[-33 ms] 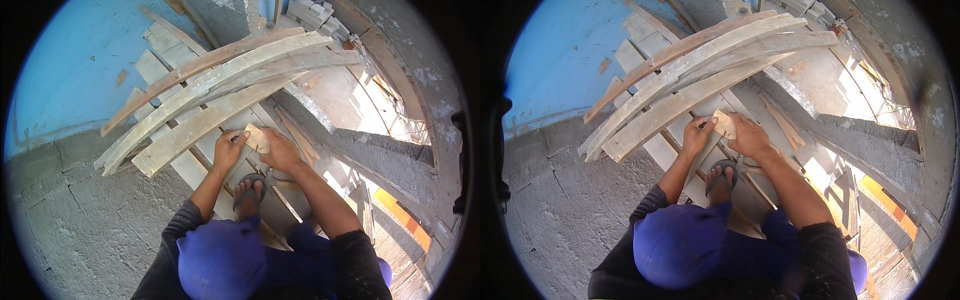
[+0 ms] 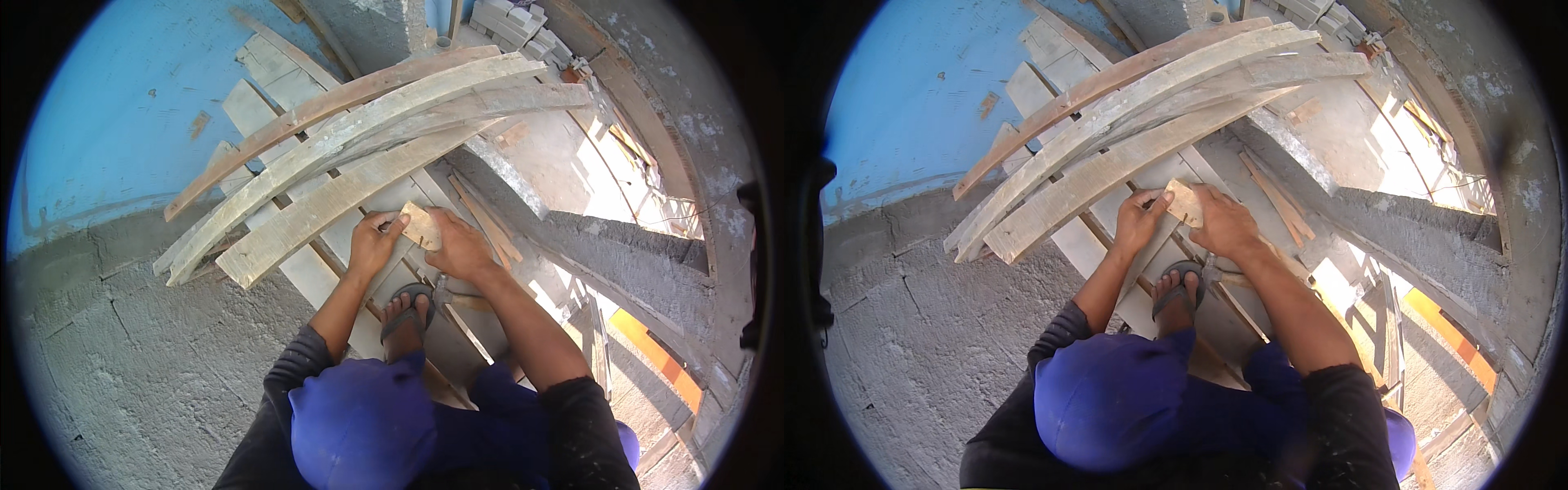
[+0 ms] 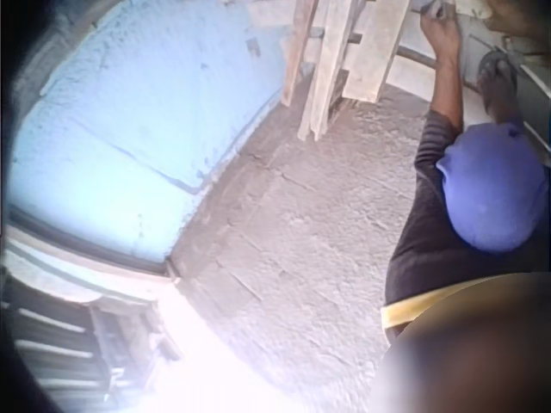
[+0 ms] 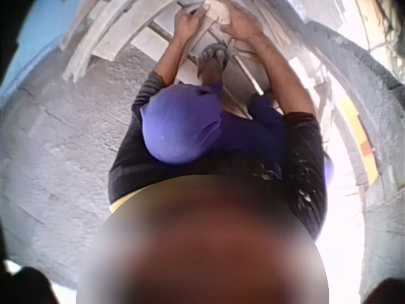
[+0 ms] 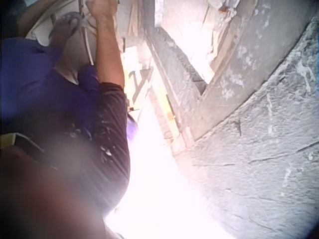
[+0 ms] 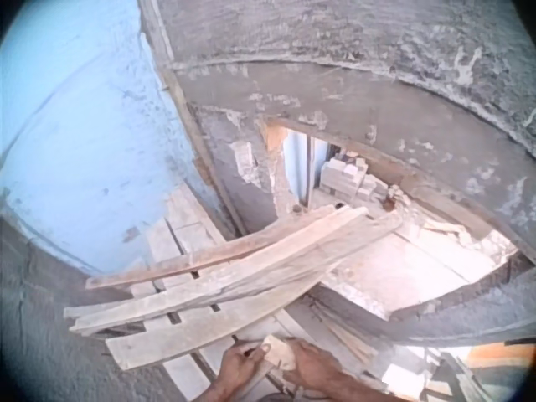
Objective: The person adjusts the camera headstrap, then uses a hammer to drive nails into wooden planks to assemble a wooden structure. The person positions planks and hammers them into place.
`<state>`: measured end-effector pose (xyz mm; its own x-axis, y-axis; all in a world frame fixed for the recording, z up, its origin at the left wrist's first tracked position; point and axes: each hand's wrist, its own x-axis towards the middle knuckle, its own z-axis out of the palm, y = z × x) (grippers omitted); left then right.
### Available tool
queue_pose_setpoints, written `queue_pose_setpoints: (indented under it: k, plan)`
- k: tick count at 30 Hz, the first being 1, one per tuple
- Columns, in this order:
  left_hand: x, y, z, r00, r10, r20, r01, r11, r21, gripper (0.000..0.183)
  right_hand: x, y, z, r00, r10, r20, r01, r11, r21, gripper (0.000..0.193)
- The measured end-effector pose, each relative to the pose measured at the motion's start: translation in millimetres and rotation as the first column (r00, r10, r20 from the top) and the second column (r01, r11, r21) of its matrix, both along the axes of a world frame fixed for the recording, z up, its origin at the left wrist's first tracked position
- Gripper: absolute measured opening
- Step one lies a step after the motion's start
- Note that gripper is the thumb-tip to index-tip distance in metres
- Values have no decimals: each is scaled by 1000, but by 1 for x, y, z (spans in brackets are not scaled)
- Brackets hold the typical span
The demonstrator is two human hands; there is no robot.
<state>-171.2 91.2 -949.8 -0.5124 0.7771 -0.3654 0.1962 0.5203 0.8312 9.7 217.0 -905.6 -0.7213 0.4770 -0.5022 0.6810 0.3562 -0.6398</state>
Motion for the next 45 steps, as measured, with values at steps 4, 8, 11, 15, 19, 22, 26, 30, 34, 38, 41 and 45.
queue_pose_setpoints:
  k: [4, 8, 11, 15, 19, 22, 26, 30, 34, 38, 41, 45]
  plan:
    - [-5, 5, 6, 998, -12, 60, 16, 997, -76, 44, -2, 2, 4, 1000, -17, 16, 18, 1000, -17, 87]
    - [-13, 9, 7, 990, -40, 137, 60, 988, -139, 47, -7, 3, 4, 999, -37, 5, 37, 999, 8, 88]
    - [-21, -3, 5, 990, -60, 129, 83, 979, -185, 55, -5, 2, -1, 999, -32, 0, 32, 999, 36, 89]
    - [-16, -27, 3, 927, -338, -162, 278, 910, -308, 65, 3, 5, -17, 985, -111, -135, 106, 993, -47, 87]
    - [-5, -32, 8, 942, -279, -188, 237, 947, -217, 66, 18, 26, -29, 950, -272, -151, 242, 951, -193, 88]
    - [2, -32, 13, 904, -218, -367, 150, 967, -206, 65, 31, 44, -25, 946, -297, -132, 269, 943, -198, 93]
    - [8, -33, 13, 907, -200, -371, 119, 966, -228, 65, 36, 50, -15, 971, -190, -146, 176, 979, -106, 91]
    - [14, -34, 8, 864, -196, -465, 119, 975, -189, 62, 23, 30, -18, 977, -157, -142, 152, 987, -42, 93]
    - [5, -50, 13, 852, -74, -519, 72, 997, -23, 59, 9, 11, -21, 992, -120, -34, 123, 985, 124, 93]
    - [0, -75, 24, 830, -59, -555, 75, 997, 7, 60, -20, 4, -14, 995, 98, 11, -99, 990, 97, 97]
    - [-4, -97, 33, 782, 25, -623, -31, 1000, 1, 61, -52, -5, -16, 985, 174, 1, -171, 968, 183, 98]
    - [-6, -121, 32, 809, 61, -585, -124, 990, -68, 63, -71, -14, -40, 973, 232, 16, -228, 939, 256, 100]
